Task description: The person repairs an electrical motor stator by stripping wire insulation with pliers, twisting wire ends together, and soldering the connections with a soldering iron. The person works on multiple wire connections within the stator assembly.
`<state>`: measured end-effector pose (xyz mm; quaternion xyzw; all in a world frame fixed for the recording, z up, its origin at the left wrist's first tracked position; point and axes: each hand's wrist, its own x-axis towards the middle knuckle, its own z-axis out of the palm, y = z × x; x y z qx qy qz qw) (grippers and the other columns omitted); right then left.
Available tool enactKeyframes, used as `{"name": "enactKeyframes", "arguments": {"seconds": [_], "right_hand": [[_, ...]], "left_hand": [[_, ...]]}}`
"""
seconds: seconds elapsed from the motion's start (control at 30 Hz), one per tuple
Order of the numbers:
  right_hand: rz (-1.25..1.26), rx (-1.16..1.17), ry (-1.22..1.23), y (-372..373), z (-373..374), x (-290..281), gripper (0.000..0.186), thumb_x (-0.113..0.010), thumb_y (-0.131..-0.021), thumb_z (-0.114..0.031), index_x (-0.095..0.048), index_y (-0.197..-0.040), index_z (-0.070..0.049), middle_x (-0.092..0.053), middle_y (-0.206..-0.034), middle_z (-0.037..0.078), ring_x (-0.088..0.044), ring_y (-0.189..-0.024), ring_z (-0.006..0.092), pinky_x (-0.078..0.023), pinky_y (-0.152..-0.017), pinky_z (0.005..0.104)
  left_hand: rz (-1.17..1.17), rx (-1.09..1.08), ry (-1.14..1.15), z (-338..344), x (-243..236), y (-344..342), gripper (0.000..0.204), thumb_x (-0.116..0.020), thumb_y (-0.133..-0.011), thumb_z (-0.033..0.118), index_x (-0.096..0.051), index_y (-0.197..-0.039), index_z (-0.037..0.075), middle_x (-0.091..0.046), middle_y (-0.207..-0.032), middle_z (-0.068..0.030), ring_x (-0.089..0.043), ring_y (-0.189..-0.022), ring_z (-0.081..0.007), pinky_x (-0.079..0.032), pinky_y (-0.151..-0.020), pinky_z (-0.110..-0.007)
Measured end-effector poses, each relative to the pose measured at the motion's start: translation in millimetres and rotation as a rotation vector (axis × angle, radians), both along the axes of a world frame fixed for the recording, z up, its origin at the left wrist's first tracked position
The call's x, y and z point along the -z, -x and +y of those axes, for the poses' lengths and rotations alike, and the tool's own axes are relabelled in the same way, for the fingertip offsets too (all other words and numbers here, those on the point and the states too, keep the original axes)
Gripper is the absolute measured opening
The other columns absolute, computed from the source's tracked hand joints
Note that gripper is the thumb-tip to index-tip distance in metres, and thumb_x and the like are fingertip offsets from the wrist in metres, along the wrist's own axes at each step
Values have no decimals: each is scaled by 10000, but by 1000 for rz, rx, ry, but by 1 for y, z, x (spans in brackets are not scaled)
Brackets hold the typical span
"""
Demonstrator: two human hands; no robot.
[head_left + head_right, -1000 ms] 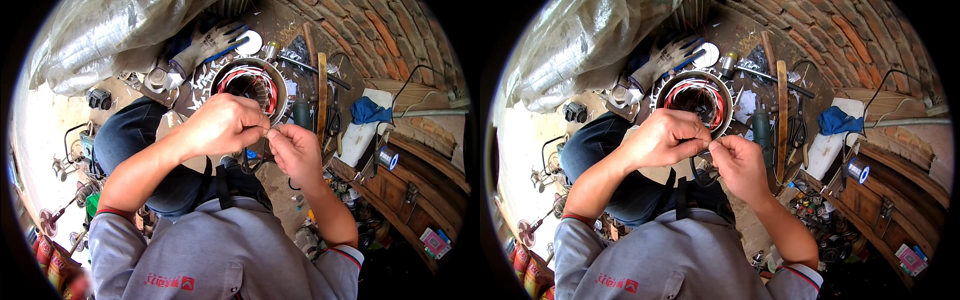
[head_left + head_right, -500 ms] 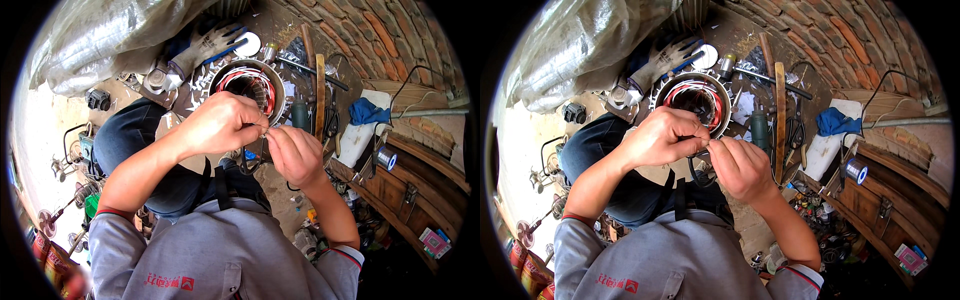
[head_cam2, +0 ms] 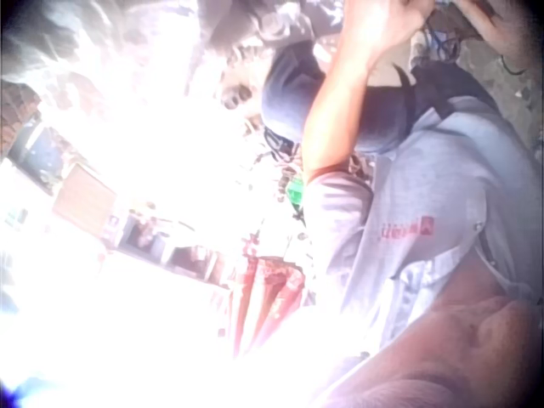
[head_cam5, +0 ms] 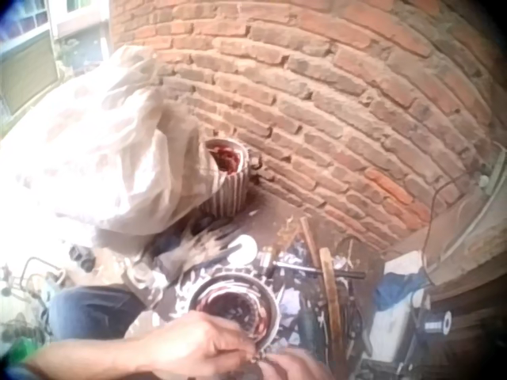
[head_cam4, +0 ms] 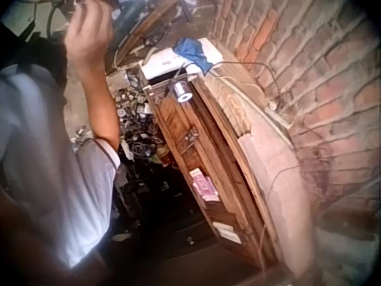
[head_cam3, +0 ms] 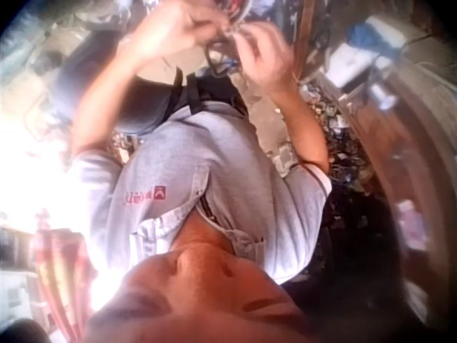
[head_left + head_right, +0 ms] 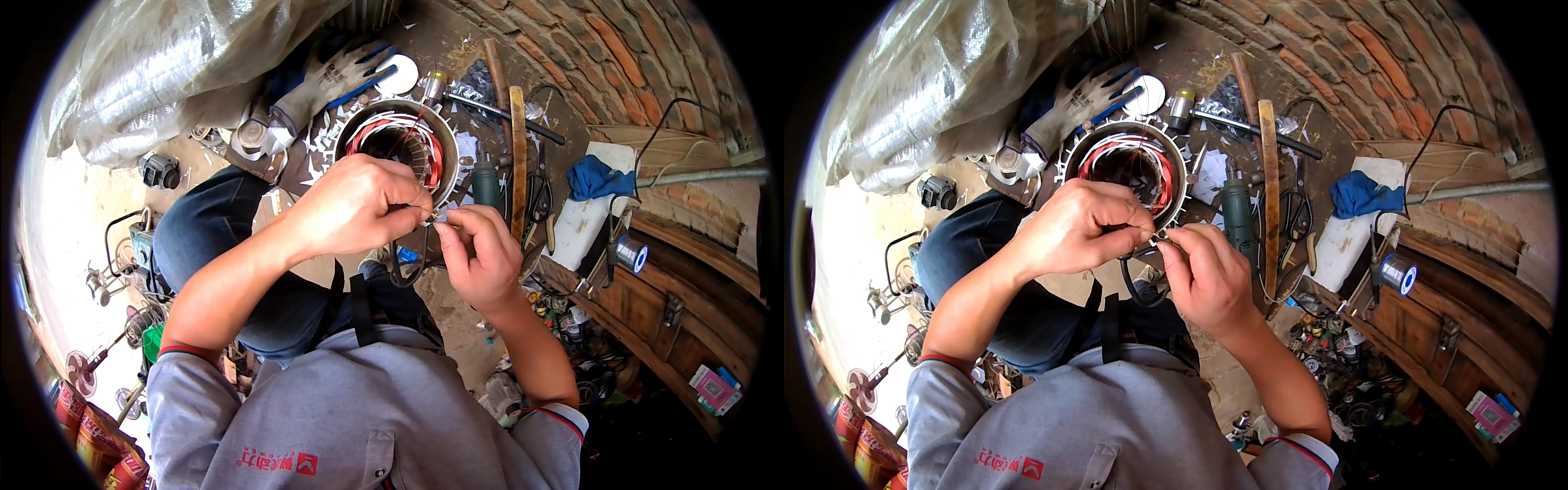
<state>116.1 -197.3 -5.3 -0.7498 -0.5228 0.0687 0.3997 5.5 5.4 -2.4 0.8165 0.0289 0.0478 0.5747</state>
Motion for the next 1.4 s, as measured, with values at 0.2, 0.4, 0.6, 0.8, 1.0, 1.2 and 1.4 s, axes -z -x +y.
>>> {"name": "enactKeyframes", "arguments": {"seconds": [0.2, 0.4, 0.6, 0.8, 1.0, 1.2, 1.4], "right_hand": [[-375, -184, -49, -16, 5, -1, 243, -761, -819, -25, -683, -1041, 38, -663, -940, 117, -650, -683, 230, -522, -587, 328], [-387, -207, -82, -23, 11, 4, 160, -724, -814, -85, -652, -930, -3, -568, -833, 60, -546, -642, 188, -451, -548, 320], [-63, 10, -110, -7, 3, 3, 130, -725, -870, -72, -648, -959, -19, -620, -845, 91, -637, -678, 253, -522, -606, 357], [134, 952, 311, -77, -108, 72, 434, -738, -925, -179, -608, -1287, 21, -634, -1195, 188, -663, -996, 298, -541, -859, 416], [81, 839, 872, -107, -143, 108, 899, -841, -807, -301, -396, -1561, -96, -511, -1387, 226, -503, -1271, 440, -414, -1075, 504], [4, 834, 1137, -105, -122, 67, 724, -671, -854, -278, -472, -1468, 50, -590, -1178, 302, -610, -1097, 474, -522, -944, 515], [133, 798, 1098, -76, -148, 27, 607, -646, -888, -224, -514, -1401, 73, -614, -1166, 315, -624, -1102, 488, -518, -929, 528]], "left_hand": [[35, 14, 19, 1, -2, -2, 100, -729, -867, 39, -754, -953, -7, -717, -866, -123, -716, -795, -261, -556, -712, -354], [91, 33, 52, 2, -9, -6, 95, -732, -862, 4, -752, -950, -25, -722, -877, -116, -708, -799, -235, -555, -712, -343], [156, 9, -9, -1, -18, -7, 75, -724, -871, 11, -752, -939, -3, -716, -868, -107, -722, -781, -247, -562, -695, -340], [159, -28, 4, -5, -17, -7, 56, -720, -870, -22, -744, -921, -16, -706, -853, -107, -712, -769, -224, -548, -678, -326], [180, -25, -2, -4, -14, -8, 71, -716, -867, -15, -748, -930, -16, -707, -853, -109, -712, -771, -232, -554, -684, -332], [187, -9, -19, -4, -14, -9, 93, -719, -882, 56, -747, -967, 28, -710, -883, -90, -718, -798, -247, -556, -707, -347], [150, -1, -32, -4, -11, -7, 87, -742, -893, 38, -759, -964, -9, -731, -884, -101, -712, -824, -229, -550, -738, -336]]}}
